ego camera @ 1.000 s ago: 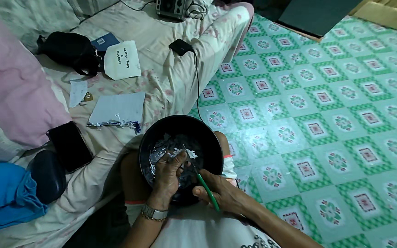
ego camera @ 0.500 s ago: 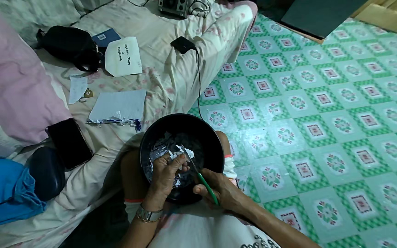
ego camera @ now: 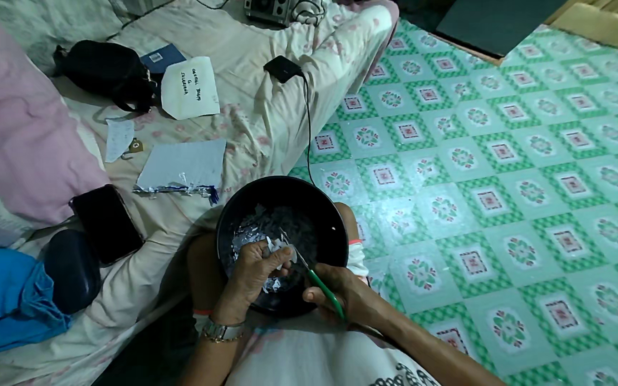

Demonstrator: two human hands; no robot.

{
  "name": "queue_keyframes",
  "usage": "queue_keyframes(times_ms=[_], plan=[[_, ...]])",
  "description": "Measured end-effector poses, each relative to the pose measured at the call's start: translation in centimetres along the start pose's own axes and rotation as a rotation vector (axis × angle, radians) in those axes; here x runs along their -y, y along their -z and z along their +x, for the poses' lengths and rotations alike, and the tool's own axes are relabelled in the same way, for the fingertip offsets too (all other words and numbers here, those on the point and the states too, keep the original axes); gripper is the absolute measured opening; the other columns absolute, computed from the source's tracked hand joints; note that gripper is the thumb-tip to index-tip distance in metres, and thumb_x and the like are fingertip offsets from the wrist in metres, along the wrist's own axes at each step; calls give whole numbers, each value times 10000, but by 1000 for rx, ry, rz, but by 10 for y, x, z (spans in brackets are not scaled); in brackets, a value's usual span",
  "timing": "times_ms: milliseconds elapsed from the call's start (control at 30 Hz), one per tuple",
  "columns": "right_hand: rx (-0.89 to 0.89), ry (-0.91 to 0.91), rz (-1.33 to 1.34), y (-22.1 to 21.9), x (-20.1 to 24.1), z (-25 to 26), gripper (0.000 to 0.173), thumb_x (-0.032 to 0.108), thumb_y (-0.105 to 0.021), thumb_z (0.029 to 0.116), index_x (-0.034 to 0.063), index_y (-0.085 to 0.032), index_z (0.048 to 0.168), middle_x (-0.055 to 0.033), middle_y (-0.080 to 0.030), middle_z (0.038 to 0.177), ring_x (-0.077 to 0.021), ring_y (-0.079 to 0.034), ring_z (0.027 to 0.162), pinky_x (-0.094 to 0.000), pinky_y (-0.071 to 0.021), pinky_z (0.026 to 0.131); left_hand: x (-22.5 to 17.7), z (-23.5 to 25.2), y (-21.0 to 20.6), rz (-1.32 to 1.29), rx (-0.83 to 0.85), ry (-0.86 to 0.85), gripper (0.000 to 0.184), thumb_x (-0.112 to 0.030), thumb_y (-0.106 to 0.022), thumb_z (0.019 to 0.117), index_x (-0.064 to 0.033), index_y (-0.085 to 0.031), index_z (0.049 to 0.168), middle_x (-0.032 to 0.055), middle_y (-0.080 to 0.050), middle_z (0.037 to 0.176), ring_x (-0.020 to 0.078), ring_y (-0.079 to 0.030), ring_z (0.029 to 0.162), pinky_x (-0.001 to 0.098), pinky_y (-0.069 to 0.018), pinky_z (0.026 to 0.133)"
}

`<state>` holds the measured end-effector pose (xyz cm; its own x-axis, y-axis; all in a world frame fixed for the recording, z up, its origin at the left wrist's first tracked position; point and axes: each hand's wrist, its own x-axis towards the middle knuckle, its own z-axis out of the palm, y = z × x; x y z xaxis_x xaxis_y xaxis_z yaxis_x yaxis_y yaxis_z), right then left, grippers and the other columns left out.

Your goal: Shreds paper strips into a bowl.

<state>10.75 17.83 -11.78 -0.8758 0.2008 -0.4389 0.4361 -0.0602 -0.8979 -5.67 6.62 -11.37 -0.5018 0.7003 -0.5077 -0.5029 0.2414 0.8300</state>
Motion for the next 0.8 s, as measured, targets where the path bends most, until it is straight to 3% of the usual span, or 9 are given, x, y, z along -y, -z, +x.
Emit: queue_keyframes(times_ms=[67, 167, 233, 300, 367, 433, 533, 667, 800], plan=[[41, -21, -43, 4, 0, -2, 399, 442, -628, 967, 53, -578, 1038, 67, -565, 676, -3, -574, 559, -178, -504, 557, -2, 1, 1, -9, -28, 15, 154, 88, -588, 960, -43, -614, 884, -40, -672, 667, 40, -660, 581, 191, -586, 602], [144, -78, -231, 12, 5, -7, 639, 572, -546, 970, -13, -542, 1227, -43, -621, 833, -110, -619, 704, -304, -534, 687, -3, 5, 4, -40, -63, 30, 133, 74, -578, 976, -41, -578, 909, -27, -657, 663, 65, -658, 574, 225, -598, 611], [169, -93, -348, 14, 8, -10, 719, 618, -546, 955, -20, -536, 1286, -112, -644, 892, -200, -638, 764, -401, -536, 730, -2, 9, 10, 176, -48, -50, 72, 70, -622, 950, 3, -610, 926, -11, -674, 706, 52, -670, 624, 211, -597, 662], [186, -100, -370, 17, 13, -12, 739, 594, -576, 956, -40, -521, 1332, -160, -658, 939, -256, -641, 811, -455, -527, 767, -5, 15, 20, 706, 16, -128, 149, -42, -695, 948, 61, -709, 1055, 104, -718, 957, 134, -670, 884, 293, -534, 863], [189, -73, -235, 19, 9, -11, 662, 561, -566, 956, -22, -538, 1269, -52, -641, 853, -124, -616, 725, -317, -530, 696, -10, 24, 26, 1070, 122, -87, 294, -114, -658, 995, 59, -691, 1230, 251, -640, 1301, 377, -583, 1258, 513, -415, 1100], [200, -117, -119, 22, 4, -10, 534, 506, -537, 978, 8, -558, 1171, 14, -644, 770, -57, -634, 657, -244, -550, 649, -14, 30, 24, 1211, 181, -13, 335, -141, -618, 1025, 22, -653, 1316, 248, -552, 1430, 409, -495, 1359, 537, -359, 1150], [218, -181, -216, 28, -1, -14, 496, 438, -551, 1017, -43, -596, 1131, -63, -640, 803, -117, -622, 687, -313, -541, 703, -16, 36, 23, 1276, 221, 25, 314, -141, -582, 1047, 8, -657, 1314, 226, -579, 1412, 380, -518, 1351, 516, -376, 1143], [102, -120, -72, 32, -15, -23, 510, 514, -573, 954, 26, -574, 1103, 60, -624, 718, -20, -616, 612, -211, -541, 614, -19, 45, 16, 1375, 247, 61, 285, -133, -545, 1060, 15, -686, 1260, 237, -645, 1297, 390, -578, 1272, 539, -407, 1103], [78, -133, -67, 34, -23, -24, 529, 541, -579, 939, 38, -575, 1102, 67, -617, 718, -23, -618, 619, -214, -539, 621, -13, 61, -13, 1497, 388, 130, 290, -149, -514, 1069, -23, -693, 1260, 230, -658, 1275, 407, -593, 1244, 594, -432, 1047]])
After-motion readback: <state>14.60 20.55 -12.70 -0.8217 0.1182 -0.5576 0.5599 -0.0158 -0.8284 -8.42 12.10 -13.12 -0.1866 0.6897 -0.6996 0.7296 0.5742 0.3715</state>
